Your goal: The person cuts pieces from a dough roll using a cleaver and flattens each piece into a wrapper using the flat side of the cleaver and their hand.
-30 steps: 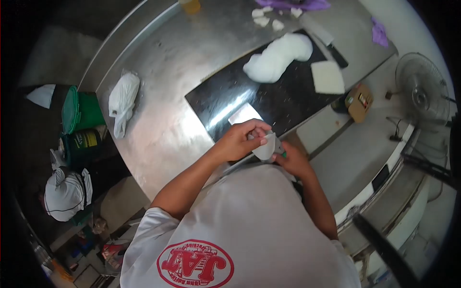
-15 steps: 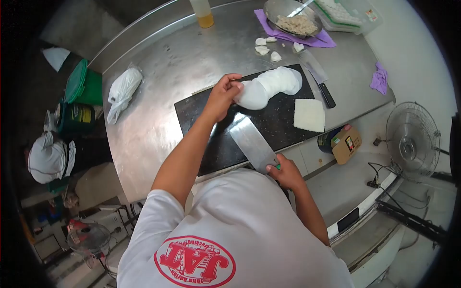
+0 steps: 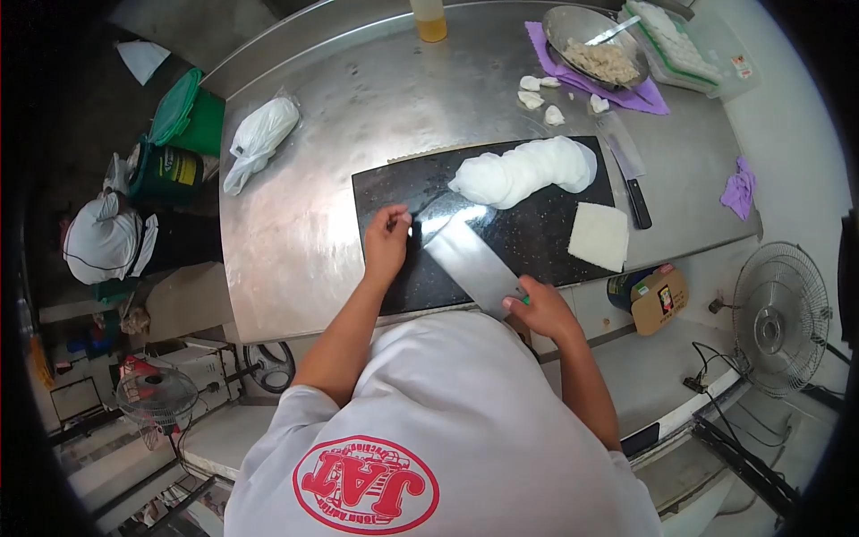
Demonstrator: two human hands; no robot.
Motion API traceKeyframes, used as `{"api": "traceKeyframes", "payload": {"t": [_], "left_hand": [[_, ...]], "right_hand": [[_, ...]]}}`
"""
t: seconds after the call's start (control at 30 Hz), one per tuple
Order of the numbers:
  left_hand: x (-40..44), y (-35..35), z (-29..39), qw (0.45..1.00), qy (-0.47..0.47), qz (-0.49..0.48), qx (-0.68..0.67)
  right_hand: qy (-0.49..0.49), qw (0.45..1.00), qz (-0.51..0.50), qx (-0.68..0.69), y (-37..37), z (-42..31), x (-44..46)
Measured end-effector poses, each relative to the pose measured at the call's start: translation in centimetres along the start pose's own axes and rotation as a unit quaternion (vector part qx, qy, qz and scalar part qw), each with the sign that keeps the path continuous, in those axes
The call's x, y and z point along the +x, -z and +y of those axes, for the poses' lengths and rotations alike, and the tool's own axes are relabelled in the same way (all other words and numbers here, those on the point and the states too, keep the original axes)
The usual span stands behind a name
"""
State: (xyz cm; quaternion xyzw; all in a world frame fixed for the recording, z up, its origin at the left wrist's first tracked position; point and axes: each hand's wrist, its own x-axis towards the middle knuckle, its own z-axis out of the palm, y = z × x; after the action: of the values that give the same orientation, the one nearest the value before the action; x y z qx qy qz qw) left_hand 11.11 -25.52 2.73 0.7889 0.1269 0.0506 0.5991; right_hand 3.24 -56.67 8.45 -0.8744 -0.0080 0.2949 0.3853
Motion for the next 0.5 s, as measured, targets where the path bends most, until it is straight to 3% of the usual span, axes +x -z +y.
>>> {"api": "traceKeyframes", "payload": {"t": [0.07,0.13,0.2,0.27,0.3,0.37,0.43,0.47,0.5], "left_hand": [[-1.7,1.1,-1.2,0.999,-0.03,0.007,0.031],[-3.3,1.8,-0.5,1.0,0.007,-0.014,0.013],[-4.2,2.4,0.0,0.994,0.059,-0.096,0.004],[-4.8,2.9,0.0,0.992,0.04,-0.119,0.007],[-5.0,3.4,0.4,0.988,0.053,-0.142,-0.002],[-5.4,3.8,0.4,0.986,0.064,-0.155,-0.02],[-6.2,4.5,-0.1,0.977,0.03,-0.21,0.01],[-6.7,5.4,1.9,0.968,0.075,-0.237,0.044],[-7.1,5.8,1.5,0.969,0.045,-0.243,0.027]], "right_hand": [[0.026,0.998,-0.024,-0.042,0.3,-0.8,2.2],[0.068,0.992,-0.058,-0.092,0.1,-1.8,4.6],[0.048,0.987,-0.059,-0.139,0.1,-3.2,5.7],[0.089,0.977,0.043,-0.19,-1.0,-4.0,6.5],[0.096,0.975,0.039,-0.196,-1.4,-4.7,6.4],[0.222,0.925,0.219,-0.216,-1.7,-5.5,5.7],[0.216,0.946,0.151,-0.19,-2.3,-4.7,4.7],[0.201,0.963,0.086,-0.158,-2.6,-4.3,4.4],[0.145,0.977,-0.044,-0.15,-3.1,-4.2,4.0]]}}
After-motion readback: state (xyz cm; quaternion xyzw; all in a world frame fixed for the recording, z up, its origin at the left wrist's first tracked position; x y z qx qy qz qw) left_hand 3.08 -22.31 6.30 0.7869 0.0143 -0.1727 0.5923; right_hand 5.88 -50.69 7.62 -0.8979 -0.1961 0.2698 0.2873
